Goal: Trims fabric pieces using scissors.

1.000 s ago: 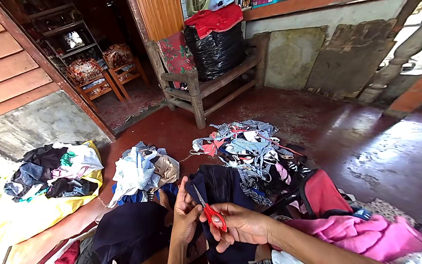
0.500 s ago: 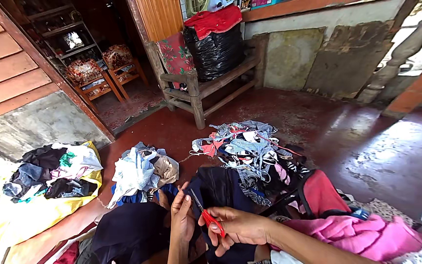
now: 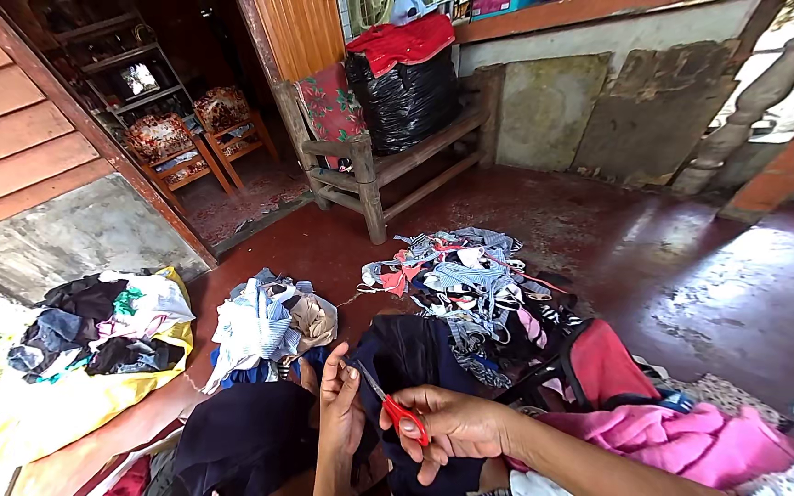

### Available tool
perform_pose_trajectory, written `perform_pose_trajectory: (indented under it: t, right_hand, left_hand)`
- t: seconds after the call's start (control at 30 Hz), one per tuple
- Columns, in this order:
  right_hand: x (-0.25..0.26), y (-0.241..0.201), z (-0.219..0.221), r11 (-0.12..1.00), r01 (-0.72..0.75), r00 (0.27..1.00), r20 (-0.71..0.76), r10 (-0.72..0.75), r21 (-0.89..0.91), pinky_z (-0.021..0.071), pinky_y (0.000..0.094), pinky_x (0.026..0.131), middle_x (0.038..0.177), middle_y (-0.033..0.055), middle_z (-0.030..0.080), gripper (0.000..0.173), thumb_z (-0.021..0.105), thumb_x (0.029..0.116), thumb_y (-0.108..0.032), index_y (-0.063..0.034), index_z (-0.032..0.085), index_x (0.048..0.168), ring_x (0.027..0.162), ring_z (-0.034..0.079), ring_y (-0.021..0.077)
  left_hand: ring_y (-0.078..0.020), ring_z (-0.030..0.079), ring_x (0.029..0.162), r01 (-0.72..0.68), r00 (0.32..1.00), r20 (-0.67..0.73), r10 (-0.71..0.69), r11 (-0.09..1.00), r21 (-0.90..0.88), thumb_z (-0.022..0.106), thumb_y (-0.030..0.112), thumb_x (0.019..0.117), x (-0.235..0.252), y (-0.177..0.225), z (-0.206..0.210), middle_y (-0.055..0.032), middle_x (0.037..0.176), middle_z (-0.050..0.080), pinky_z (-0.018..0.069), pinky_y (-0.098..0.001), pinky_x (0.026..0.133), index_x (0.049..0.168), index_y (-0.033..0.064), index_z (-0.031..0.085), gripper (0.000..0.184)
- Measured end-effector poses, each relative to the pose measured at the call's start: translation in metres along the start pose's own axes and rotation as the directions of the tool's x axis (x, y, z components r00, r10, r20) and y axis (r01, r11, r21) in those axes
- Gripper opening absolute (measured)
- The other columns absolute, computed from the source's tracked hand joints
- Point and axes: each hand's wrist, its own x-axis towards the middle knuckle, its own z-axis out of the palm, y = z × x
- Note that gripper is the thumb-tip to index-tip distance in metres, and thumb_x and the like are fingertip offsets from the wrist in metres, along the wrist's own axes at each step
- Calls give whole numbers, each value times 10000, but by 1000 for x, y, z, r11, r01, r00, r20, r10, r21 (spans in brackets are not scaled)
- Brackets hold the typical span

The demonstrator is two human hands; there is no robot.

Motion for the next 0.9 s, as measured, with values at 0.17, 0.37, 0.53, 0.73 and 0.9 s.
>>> perform_pose_trajectory:
  t: [0.17, 0.37, 0.53, 0.73, 0.9]
  right_hand:
    - [0, 2, 0, 1000, -26, 999, 34, 26, 9, 613, 456, 858, 967, 72, 685, 346, 628, 1021, -296, -129, 567, 1317, 881, 710, 220]
    - [0, 2, 1, 1000, -9, 999, 53, 8, 8, 613, 454, 849, 934, 43, 659, 314, 612, 1028, -304, -135, 574, 1290, 857, 696, 196]
    - [-1, -1, 1, 1000, -10, 999, 43, 11, -27, 627, 403, 779, 856, 9, 630, 291, 644, 1012, -311, -135, 592, 1237, 771, 679, 150]
    - [-1, -3, 4, 991, -37, 999, -43, 31, -129, 629, 394, 728, 854, 39, 656, 253, 617, 1021, -249, -111, 583, 1230, 727, 689, 169]
    - [1, 1, 3, 963, -110, 989, -119, 83, -245, 617, 412, 777, 940, 80, 672, 274, 580, 1033, -210, -96, 532, 1278, 810, 705, 212]
  left_hand:
    - [-176, 707, 930, 11, 998, 68, -13, 1000, 29, 696, 21, 934, 0, 6, -4, -122, 1064, 705, 600, -372, 854, 1364, 66, 582, 448]
    - [-154, 696, 896, -5, 997, 77, -3, 995, 104, 712, 28, 923, 0, 10, -4, -125, 1054, 701, 595, -339, 827, 1367, 45, 576, 465]
    - [-154, 703, 894, -24, 997, 79, 16, 994, 105, 709, 20, 925, 0, 13, -4, -126, 1031, 705, 601, -337, 820, 1352, 43, 576, 447]
    - [-128, 694, 838, -126, 990, 92, 107, 961, 245, 712, 17, 923, 0, 12, -11, -103, 966, 716, 595, -307, 789, 1159, 31, 669, 241]
    - [-164, 673, 895, -188, 980, 150, 129, 849, 494, 679, 23, 936, 2, 12, -15, -136, 1014, 693, 579, -312, 801, 1125, -41, 653, 201]
